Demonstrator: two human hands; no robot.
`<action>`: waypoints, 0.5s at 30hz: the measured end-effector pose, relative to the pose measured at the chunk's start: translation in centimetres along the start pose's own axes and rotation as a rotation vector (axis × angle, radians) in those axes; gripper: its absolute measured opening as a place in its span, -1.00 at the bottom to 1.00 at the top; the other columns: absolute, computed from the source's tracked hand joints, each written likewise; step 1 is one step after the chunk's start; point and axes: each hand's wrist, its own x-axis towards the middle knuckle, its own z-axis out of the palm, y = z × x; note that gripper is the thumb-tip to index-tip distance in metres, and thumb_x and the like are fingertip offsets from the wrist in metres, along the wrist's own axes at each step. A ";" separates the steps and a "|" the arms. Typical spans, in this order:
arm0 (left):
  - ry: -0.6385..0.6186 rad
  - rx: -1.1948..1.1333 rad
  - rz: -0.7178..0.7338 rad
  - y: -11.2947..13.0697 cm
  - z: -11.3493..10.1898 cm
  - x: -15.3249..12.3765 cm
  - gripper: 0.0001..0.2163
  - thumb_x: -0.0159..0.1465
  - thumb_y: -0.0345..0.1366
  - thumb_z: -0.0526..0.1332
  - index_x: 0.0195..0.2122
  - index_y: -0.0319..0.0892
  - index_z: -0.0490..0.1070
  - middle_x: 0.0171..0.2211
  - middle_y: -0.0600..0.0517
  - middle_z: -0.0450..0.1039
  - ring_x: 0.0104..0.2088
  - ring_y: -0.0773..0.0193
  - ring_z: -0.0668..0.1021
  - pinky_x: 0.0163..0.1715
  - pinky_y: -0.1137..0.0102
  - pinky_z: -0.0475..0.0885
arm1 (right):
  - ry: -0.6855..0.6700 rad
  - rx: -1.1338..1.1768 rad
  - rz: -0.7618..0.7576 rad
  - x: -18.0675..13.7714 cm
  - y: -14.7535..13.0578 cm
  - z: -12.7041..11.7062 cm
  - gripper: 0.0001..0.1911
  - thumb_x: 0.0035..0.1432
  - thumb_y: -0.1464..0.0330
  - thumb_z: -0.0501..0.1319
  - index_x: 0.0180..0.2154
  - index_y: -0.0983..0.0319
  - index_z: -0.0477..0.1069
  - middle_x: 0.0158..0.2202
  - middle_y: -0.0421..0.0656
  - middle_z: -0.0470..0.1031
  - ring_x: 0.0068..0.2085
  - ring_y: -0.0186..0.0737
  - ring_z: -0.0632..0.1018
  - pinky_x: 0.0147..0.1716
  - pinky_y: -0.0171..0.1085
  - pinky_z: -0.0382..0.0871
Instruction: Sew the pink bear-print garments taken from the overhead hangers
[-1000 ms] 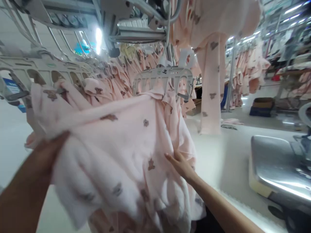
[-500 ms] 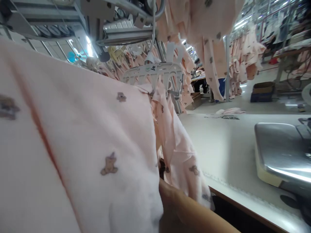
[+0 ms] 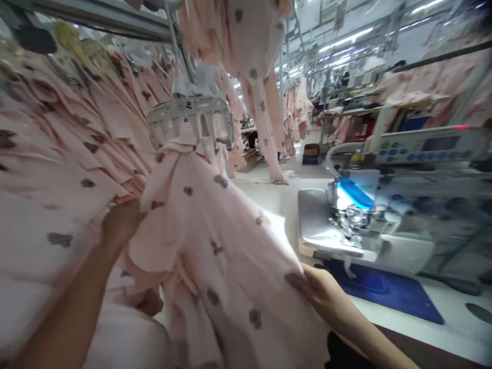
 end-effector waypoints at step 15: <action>-0.002 -0.548 1.322 22.9 1.7 -13.4 -0.87 0.26 -0.45 0.07 -0.44 -0.20 0.26 -0.51 0.10 0.34 -0.50 0.33 0.36 -0.48 0.38 0.23 | -0.284 0.365 0.038 -0.7 6.4 0.7 -0.68 0.11 0.13 0.14 -0.41 0.25 0.47 -0.43 -0.19 0.45 -0.36 -0.23 0.41 -0.31 -0.28 0.37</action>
